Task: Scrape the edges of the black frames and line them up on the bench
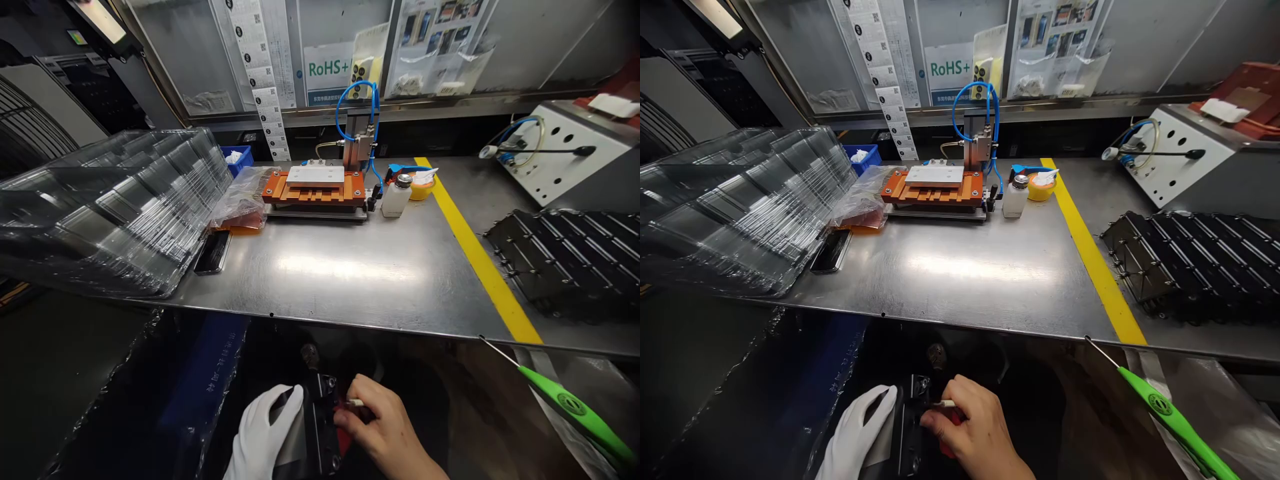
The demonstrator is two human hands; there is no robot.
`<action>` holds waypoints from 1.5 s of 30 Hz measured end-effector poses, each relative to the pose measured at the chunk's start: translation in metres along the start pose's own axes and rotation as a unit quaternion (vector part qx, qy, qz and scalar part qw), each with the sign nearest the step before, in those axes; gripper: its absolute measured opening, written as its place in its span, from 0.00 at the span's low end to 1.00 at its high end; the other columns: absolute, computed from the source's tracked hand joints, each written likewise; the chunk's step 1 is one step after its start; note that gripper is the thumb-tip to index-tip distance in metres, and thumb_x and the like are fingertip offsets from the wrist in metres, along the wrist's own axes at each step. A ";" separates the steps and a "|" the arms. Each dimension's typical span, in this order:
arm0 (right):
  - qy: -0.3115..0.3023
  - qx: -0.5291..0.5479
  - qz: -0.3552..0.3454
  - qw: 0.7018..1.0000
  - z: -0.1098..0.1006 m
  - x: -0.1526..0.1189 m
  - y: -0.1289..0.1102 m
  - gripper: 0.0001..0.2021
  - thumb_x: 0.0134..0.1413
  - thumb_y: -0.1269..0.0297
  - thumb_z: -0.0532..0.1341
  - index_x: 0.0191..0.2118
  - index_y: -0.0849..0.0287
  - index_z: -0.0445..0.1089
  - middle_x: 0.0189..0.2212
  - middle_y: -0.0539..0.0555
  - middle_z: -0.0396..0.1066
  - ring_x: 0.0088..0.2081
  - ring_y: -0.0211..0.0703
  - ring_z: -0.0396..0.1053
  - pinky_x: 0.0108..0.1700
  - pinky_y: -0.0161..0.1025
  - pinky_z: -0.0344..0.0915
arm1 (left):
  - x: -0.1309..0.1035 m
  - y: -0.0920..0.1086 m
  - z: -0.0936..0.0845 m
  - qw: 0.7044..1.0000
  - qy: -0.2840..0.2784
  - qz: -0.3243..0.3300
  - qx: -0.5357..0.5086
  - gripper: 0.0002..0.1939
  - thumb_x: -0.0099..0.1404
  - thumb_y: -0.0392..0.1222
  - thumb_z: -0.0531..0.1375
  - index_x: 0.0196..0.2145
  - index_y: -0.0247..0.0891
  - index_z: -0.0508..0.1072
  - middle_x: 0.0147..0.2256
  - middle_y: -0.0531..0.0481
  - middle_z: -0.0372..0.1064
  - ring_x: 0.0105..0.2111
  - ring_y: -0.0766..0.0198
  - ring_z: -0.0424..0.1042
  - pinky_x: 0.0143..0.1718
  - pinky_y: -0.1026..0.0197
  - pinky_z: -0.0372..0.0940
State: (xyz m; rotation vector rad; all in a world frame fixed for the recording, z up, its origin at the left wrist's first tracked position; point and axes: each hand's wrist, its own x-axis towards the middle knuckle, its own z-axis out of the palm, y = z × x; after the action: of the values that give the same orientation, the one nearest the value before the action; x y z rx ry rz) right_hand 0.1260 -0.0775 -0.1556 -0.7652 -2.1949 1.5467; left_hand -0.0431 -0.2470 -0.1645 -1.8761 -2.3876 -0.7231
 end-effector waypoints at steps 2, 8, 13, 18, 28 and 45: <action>0.003 0.004 0.001 1.000 0.000 0.000 0.001 0.27 0.60 0.36 0.56 0.29 0.58 0.62 0.28 0.50 0.61 0.29 0.38 0.59 0.32 0.35 0.54 | 0.000 0.004 0.000 1.000 0.000 -0.005 0.002 0.44 0.65 0.29 0.55 0.71 0.59 0.42 0.54 0.44 0.65 0.50 0.52 0.71 0.46 0.52 0.73; -0.009 0.020 0.013 1.000 -0.001 0.000 -0.004 0.25 0.63 0.37 0.54 0.30 0.57 0.62 0.28 0.50 0.62 0.29 0.39 0.61 0.33 0.36 0.56 | 0.005 0.012 0.000 0.999 0.037 -0.001 -0.001 0.43 0.65 0.26 0.52 0.71 0.55 0.43 0.54 0.43 0.61 0.52 0.53 0.65 0.48 0.52 0.69; -0.079 0.115 0.118 0.983 0.004 -0.013 -0.003 0.24 0.71 0.43 0.42 0.38 0.56 0.64 0.34 0.51 0.65 0.36 0.40 0.65 0.41 0.36 0.62 | 0.020 -0.011 -0.010 0.998 -0.017 0.039 0.044 0.44 0.56 0.26 0.54 0.69 0.47 0.51 0.54 0.42 0.60 0.51 0.51 0.66 0.48 0.49 0.68; -0.147 0.126 0.210 0.958 0.021 -0.021 0.015 0.29 0.67 0.37 0.44 0.43 0.59 0.67 0.30 0.53 0.74 0.26 0.38 0.71 0.33 0.35 0.66 | 0.031 -0.033 -0.010 0.987 -0.126 0.009 0.095 0.49 0.47 0.23 0.57 0.65 0.52 0.57 0.51 0.44 0.65 0.48 0.49 0.69 0.48 0.45 0.67; -0.164 0.116 0.267 0.942 0.035 -0.021 0.028 0.33 0.65 0.36 0.46 0.50 0.62 0.70 0.24 0.53 0.76 0.16 0.35 0.63 0.20 0.31 0.60 | 0.044 -0.030 -0.008 0.959 -0.177 0.080 0.204 0.48 0.48 0.17 0.54 0.64 0.51 0.62 0.51 0.40 0.65 0.47 0.50 0.69 0.47 0.47 0.66; -0.120 0.436 0.378 0.808 0.054 -0.025 0.031 0.45 0.42 0.26 0.61 0.49 0.68 0.69 0.21 0.51 0.68 0.21 0.37 0.68 0.23 0.30 0.60 | 0.045 -0.024 -0.006 0.955 -0.153 0.105 0.232 0.45 0.49 0.15 0.51 0.62 0.46 0.66 0.48 0.40 0.68 0.43 0.51 0.72 0.43 0.47 0.68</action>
State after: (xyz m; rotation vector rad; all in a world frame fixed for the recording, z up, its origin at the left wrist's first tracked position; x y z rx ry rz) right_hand 0.1230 -0.1252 -0.2026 -1.1899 -0.9899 2.8278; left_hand -0.0792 -0.2118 -0.1539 -2.0858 -2.1911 0.1492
